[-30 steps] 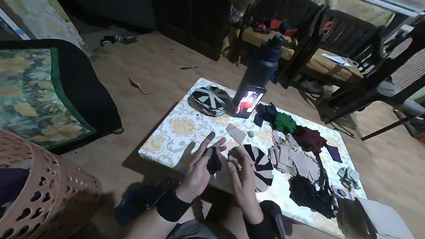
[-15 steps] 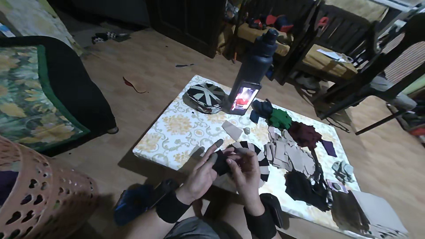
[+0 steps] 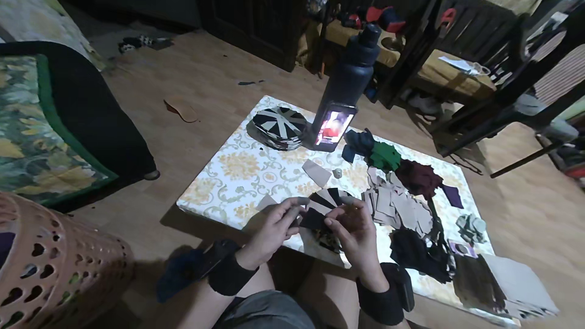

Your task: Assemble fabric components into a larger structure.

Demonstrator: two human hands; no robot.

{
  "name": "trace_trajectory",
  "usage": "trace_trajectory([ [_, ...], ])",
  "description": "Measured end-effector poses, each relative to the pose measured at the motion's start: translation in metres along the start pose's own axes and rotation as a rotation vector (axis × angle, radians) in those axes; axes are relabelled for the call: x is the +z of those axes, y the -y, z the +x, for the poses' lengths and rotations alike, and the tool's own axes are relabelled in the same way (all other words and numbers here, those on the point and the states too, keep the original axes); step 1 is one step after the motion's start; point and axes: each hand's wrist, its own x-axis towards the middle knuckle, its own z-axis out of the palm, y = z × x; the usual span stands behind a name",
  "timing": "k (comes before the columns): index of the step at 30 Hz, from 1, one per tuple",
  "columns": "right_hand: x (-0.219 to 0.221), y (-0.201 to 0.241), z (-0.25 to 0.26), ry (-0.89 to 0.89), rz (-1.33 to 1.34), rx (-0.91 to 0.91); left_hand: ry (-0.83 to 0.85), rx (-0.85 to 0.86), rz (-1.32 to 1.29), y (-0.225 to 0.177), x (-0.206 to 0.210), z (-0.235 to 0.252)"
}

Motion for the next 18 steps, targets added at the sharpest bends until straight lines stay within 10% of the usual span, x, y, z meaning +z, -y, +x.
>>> trace_trajectory([
  [18, -0.014, 0.003, 0.019, 0.012, -0.057, 0.172, -0.056, 0.547, 0.548, 0.000, 0.009, 0.023],
])
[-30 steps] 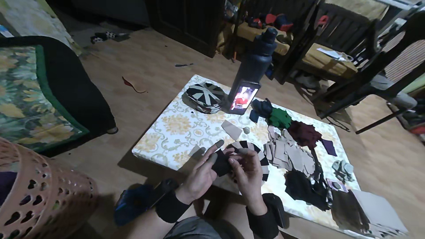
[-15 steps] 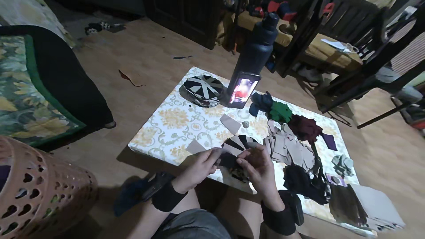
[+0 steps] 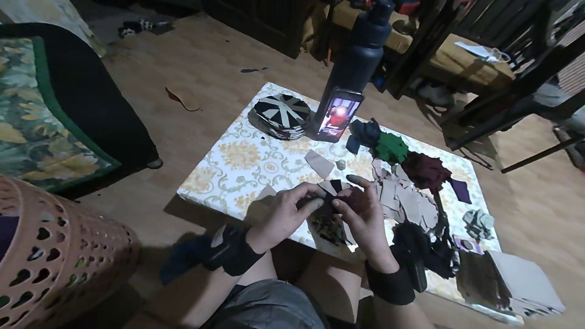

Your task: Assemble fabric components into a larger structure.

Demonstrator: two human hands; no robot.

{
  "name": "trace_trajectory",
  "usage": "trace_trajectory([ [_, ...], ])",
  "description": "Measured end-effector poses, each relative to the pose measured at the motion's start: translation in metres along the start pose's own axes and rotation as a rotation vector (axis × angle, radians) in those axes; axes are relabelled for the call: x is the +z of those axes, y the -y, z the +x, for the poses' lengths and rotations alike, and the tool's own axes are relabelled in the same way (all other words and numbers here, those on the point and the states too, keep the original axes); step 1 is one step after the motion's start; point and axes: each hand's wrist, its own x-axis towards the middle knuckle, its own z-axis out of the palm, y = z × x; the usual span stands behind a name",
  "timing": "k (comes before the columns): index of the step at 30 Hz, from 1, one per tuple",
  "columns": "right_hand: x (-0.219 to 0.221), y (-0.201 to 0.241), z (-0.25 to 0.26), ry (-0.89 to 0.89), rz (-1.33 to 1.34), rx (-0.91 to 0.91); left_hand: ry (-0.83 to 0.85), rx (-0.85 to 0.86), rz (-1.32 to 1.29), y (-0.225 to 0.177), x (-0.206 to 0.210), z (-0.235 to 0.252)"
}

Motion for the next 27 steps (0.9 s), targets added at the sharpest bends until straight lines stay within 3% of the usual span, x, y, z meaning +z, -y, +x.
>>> trace_trajectory([
  [3, 0.001, -0.010, 0.004, 0.027, -0.190, -0.045, 0.032, -0.115, 0.208, 0.006, 0.002, -0.003],
  [7, 0.003, -0.023, 0.010, 0.172, -0.447, 0.055, 0.213, -0.309, 0.425, 0.006, 0.000, -0.004],
  [15, 0.006, -0.030, 0.008, 0.145, -0.447, 0.068, -0.077, -0.341, -0.183, 0.015, -0.015, -0.008],
  [20, 0.008, -0.029, 0.007, 0.138, -0.466, 0.095, -0.025, -0.155, 0.361, 0.018, -0.009, -0.013],
  [23, 0.009, -0.029, 0.005, 0.130, -0.470, 0.096, 0.052, -0.063, 0.507, 0.022, -0.001, -0.017],
  [27, 0.008, -0.031, 0.004, 0.135, -0.462, 0.081, 0.174, -0.120, 0.624, 0.023, 0.002, -0.016],
])
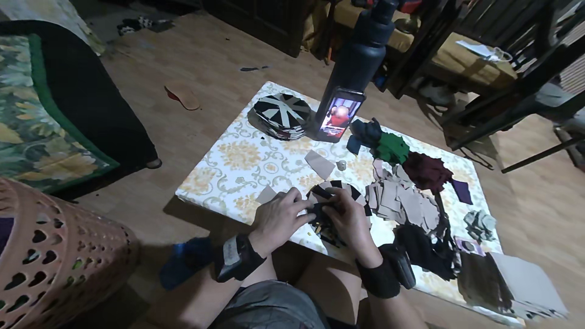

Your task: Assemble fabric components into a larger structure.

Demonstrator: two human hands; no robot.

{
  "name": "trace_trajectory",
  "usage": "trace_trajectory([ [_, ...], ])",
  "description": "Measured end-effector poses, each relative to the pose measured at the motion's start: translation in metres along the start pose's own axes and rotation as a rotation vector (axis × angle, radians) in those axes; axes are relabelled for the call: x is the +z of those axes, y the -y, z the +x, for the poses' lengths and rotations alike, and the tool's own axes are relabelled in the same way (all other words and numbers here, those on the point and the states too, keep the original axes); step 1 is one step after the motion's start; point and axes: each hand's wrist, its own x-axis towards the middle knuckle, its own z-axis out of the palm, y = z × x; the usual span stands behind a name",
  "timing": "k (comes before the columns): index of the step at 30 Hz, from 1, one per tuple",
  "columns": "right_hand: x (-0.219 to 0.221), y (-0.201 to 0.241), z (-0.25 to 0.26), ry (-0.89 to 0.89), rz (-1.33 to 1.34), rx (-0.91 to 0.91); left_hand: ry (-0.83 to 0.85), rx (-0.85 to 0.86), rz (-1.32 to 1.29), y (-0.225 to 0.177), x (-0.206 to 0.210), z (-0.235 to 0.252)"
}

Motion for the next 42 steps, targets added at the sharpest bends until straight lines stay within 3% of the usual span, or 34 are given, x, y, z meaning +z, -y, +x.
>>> trace_trajectory([
  [11, 0.005, 0.003, -0.007, -0.248, -0.380, -0.185, -0.004, 0.010, 0.027, 0.000, 0.001, -0.001],
  [15, 0.003, -0.003, -0.007, -0.156, -0.387, -0.165, -0.001, -0.002, -0.011, 0.000, -0.001, -0.001],
  [19, -0.004, -0.001, -0.005, -0.232, -0.330, -0.270, -0.227, -0.053, -0.245, 0.004, -0.010, -0.002],
  [22, -0.002, -0.006, -0.002, -0.111, -0.392, -0.386, -0.353, -0.090, -0.610, 0.014, -0.022, -0.004],
  [26, 0.021, -0.015, -0.007, 0.109, -0.566, -0.261, -0.418, -0.200, -0.883, 0.030, -0.043, -0.011],
  [32, 0.044, -0.004, 0.001, -0.007, -0.636, -0.030, -0.468, -0.220, -0.963, 0.037, -0.059, -0.020],
  [34, 0.047, 0.005, 0.003, -0.097, -0.649, -0.027, -0.466, -0.219, -0.987, 0.038, -0.059, -0.027],
  [37, 0.057, 0.035, 0.000, -0.243, -0.522, -0.209, -0.429, -0.278, -1.010, 0.039, -0.058, -0.040],
  [42, 0.088, 0.058, -0.004, -0.072, -0.192, -0.392, -0.139, -0.311, -0.955, 0.047, -0.054, -0.059],
])
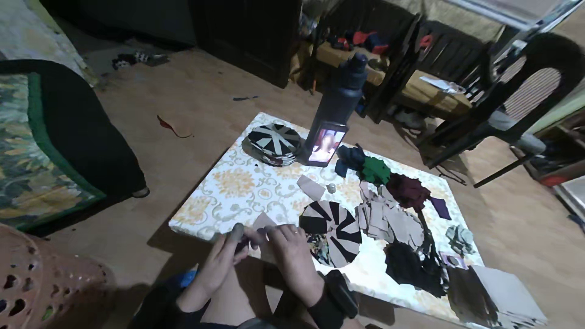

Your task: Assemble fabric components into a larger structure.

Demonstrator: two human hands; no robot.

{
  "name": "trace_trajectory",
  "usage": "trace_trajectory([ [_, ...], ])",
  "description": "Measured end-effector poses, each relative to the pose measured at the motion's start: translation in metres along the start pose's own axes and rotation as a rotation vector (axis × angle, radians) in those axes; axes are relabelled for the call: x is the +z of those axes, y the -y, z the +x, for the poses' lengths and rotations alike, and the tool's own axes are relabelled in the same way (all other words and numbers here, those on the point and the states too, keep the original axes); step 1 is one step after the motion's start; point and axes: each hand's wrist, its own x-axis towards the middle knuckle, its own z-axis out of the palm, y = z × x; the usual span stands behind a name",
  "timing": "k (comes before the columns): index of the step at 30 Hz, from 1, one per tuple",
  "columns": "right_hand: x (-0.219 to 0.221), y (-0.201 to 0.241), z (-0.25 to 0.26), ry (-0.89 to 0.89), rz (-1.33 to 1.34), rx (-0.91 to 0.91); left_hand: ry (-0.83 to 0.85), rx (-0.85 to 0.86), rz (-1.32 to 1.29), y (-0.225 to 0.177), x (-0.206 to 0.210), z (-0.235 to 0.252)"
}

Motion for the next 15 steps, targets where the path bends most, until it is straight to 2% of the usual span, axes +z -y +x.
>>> trace_trajectory([
  [3, -0.001, -0.004, 0.000, -0.048, 0.057, 0.014, 0.166, -0.090, 0.140, 0.002, -0.009, -0.001],
  [5, -0.009, -0.003, -0.002, -0.150, 0.108, -0.001, 0.240, -0.156, 0.167, 0.000, -0.011, -0.001],
  [9, -0.024, 0.001, -0.015, -0.306, 0.092, -0.128, 0.152, -0.293, 0.013, -0.006, 0.008, -0.001],
  [11, -0.028, -0.002, -0.025, -0.314, 0.097, -0.160, 0.119, -0.222, -0.049, -0.015, 0.021, 0.002],
  [15, -0.038, -0.012, -0.039, -0.374, 0.257, -0.096, 0.176, 0.074, -0.066, -0.014, 0.040, 0.012],
])
